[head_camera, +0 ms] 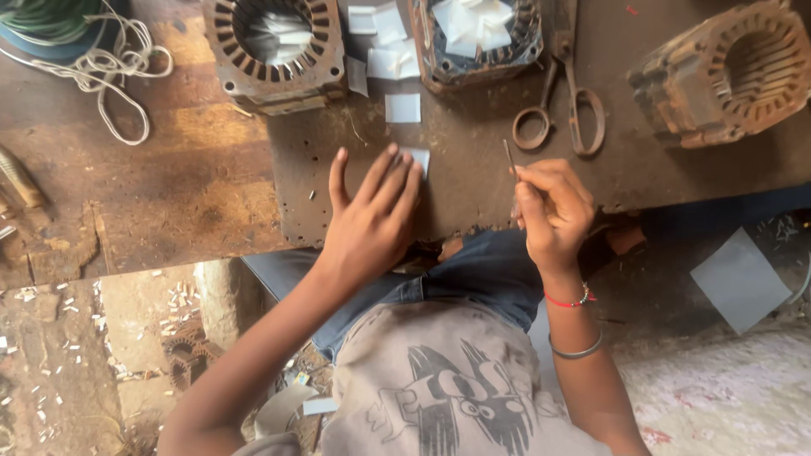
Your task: The person uses a thin metal tool to press and score small white insulating strips on a wooden workbench next to a motor stator.
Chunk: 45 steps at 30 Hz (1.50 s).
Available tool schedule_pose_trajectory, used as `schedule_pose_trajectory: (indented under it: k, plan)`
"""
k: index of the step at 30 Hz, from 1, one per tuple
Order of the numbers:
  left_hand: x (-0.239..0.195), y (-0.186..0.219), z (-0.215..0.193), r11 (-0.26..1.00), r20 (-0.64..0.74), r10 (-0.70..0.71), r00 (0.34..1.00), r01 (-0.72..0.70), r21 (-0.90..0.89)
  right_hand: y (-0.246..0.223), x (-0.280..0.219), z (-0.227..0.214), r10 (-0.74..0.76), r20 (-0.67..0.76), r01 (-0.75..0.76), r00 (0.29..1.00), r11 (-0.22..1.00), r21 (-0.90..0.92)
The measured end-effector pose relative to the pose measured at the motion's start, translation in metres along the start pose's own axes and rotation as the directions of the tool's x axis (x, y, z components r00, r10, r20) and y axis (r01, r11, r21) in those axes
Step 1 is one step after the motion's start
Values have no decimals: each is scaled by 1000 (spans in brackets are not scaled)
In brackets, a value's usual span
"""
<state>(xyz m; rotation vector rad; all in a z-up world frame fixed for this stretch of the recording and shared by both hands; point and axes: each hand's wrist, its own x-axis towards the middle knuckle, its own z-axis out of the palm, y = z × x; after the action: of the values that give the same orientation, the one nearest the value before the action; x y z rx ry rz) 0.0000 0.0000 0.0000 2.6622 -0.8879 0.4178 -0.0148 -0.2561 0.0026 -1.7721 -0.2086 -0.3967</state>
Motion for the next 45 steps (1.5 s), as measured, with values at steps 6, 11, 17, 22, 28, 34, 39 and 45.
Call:
schedule_pose_trajectory:
  k: [6,11,17,22,28,34,39,45]
  plan:
    - [-30,-4,0,987,-25,95,995,-97,-127,-34,-4,9,-93,270,187,958,919,-347]
    - [-28,-9,7,988,-51,131,990,-134,-72,-46,-10,37,-140,413,375,900,732,-569]
    - [-27,-15,3,977,-15,74,997,-75,-201,-40,-9,44,-132,497,482,858,541,-689]
    - [-26,-9,9,991,32,56,998,-52,-121,-34,-11,54,-201,510,547,836,359,-756]
    - [-8,-11,-8,956,121,-5,993,40,-292,-29,7,21,-233,768,777,597,409,-479]
    - [-1,-13,-14,979,77,55,996,-38,-201,-20,-15,15,-349,722,772,598,494,-401]
    - [-18,-11,-2,981,-29,-69,997,63,-181,-22,-55,7,-188,508,460,841,743,-486]
    - [-28,-10,10,992,-54,-15,998,8,-126,-35,-46,12,0,402,248,915,787,-565]
